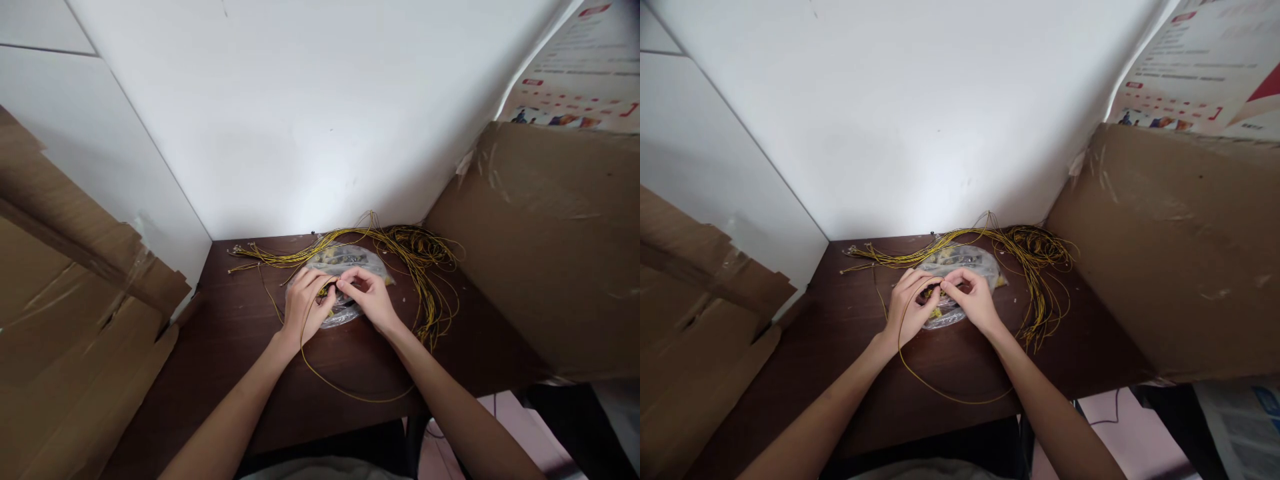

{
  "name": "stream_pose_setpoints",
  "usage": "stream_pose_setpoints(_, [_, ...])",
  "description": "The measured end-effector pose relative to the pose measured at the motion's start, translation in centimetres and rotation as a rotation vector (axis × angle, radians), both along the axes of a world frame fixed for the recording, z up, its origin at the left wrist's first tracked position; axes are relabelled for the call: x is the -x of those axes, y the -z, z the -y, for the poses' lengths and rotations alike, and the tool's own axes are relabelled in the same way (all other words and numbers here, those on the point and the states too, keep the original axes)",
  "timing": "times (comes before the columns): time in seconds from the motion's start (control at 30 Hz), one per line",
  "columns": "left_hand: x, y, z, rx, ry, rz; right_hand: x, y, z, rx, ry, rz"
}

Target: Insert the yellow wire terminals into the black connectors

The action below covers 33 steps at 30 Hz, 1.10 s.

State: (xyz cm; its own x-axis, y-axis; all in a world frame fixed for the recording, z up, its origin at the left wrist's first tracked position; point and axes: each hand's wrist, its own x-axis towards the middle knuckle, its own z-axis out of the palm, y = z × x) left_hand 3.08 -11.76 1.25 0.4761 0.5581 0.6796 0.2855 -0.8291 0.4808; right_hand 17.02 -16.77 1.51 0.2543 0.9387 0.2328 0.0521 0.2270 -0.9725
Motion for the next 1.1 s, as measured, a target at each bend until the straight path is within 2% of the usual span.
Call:
stream_pose_setpoints(0.43, [0.12,-0.17,0.13,0.003,-0.018,-0.047,-0.11,0.24,0.18,-0.053,0.048,0.095])
stream_pose_setpoints(0.77, [0.25,-0.08,-0.17,0.03,0.012,-0.029,-0.07,-0.13,-0.1,0.03,0.072,-0.181])
stream_pose_setpoints(0.9, [0.32,0.04,-0.31,0.069,0.0,-0.041,-0.35,-0.11,-0.17,0.014,0.081,-0.264])
stream_pose_setpoints(1.1, [0.37,0.07,-0.45,0.109,-0.036,-0.057,-0.84,-0.22,-0.2,-0.016,0.166,-0.356])
